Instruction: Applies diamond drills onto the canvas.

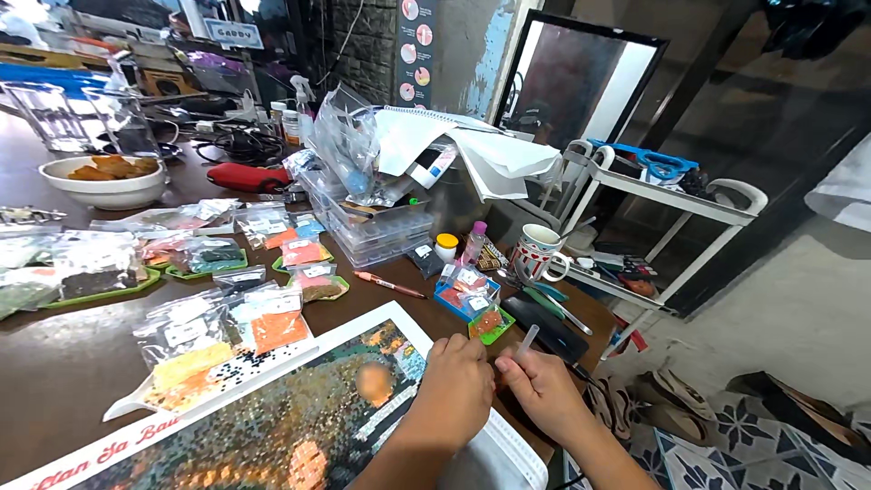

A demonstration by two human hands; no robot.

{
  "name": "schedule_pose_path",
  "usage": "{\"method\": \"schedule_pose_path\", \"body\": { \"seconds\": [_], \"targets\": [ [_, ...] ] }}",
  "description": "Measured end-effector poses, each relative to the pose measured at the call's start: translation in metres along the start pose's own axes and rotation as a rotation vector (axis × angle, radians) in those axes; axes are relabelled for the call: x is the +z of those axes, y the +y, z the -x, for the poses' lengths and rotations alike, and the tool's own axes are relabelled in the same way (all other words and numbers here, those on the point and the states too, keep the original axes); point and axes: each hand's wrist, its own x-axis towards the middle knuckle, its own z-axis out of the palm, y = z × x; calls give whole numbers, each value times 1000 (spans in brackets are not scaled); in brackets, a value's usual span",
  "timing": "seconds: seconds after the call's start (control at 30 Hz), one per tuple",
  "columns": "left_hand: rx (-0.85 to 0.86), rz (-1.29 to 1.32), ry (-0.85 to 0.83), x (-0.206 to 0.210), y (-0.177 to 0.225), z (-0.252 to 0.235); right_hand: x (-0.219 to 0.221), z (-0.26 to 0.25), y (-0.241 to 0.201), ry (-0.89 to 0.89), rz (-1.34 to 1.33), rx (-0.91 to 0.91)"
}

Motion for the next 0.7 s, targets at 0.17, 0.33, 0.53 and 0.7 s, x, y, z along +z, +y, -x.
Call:
{"method": "schedule_pose_path", "body": {
  "seconds": [0.17, 0.33, 0.53, 0.7],
  "targets": [
    [41, -24, 40, 3, -2, 2, 2, -2, -2, -14, 6, 30],
    [47, -41, 47, 4, -2, 2, 3, 1, -1, 29, -29, 73],
    [39, -27, 64, 5, -2, 4, -4, 3, -8, 136, -238, 295],
    [49, 26, 110, 2, -6, 5, -4, 2, -8, 360, -535, 425]
  ]
}}
